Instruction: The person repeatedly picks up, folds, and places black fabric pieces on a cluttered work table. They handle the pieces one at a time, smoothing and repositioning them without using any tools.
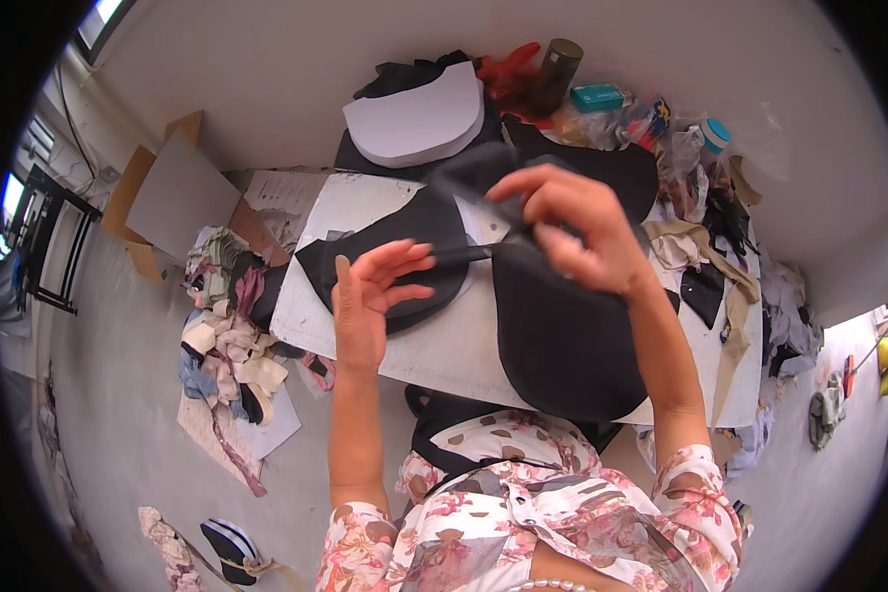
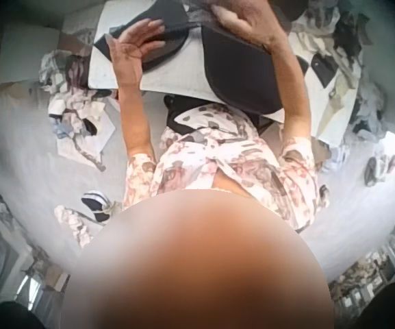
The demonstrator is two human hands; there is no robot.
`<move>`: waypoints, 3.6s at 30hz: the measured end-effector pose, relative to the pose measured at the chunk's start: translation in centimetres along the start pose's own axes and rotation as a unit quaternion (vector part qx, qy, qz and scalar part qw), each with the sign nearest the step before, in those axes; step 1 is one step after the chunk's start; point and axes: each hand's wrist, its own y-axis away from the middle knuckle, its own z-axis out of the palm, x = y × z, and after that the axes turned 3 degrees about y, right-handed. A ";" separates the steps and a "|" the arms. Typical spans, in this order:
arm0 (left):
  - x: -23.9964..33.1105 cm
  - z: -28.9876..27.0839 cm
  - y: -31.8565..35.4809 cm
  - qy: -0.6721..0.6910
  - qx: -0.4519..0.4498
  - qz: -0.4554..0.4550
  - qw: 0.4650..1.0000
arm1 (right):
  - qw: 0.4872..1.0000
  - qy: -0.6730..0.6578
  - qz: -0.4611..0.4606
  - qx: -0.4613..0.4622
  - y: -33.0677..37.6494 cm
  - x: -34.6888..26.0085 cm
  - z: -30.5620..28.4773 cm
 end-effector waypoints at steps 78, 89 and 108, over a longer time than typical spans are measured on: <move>-1.5 5.3 4.4 -0.075 0.115 -0.034 0.990 | 0.899 -0.287 0.295 0.152 20.5 -10.4 -7.7; -12.0 4.0 0.4 -0.100 0.044 -0.121 0.987 | 0.855 -0.095 0.456 0.227 26.0 -3.3 -5.7; -14.9 4.0 -3.2 -0.500 0.084 0.020 0.862 | 0.830 0.150 0.478 0.245 26.4 0.8 -3.9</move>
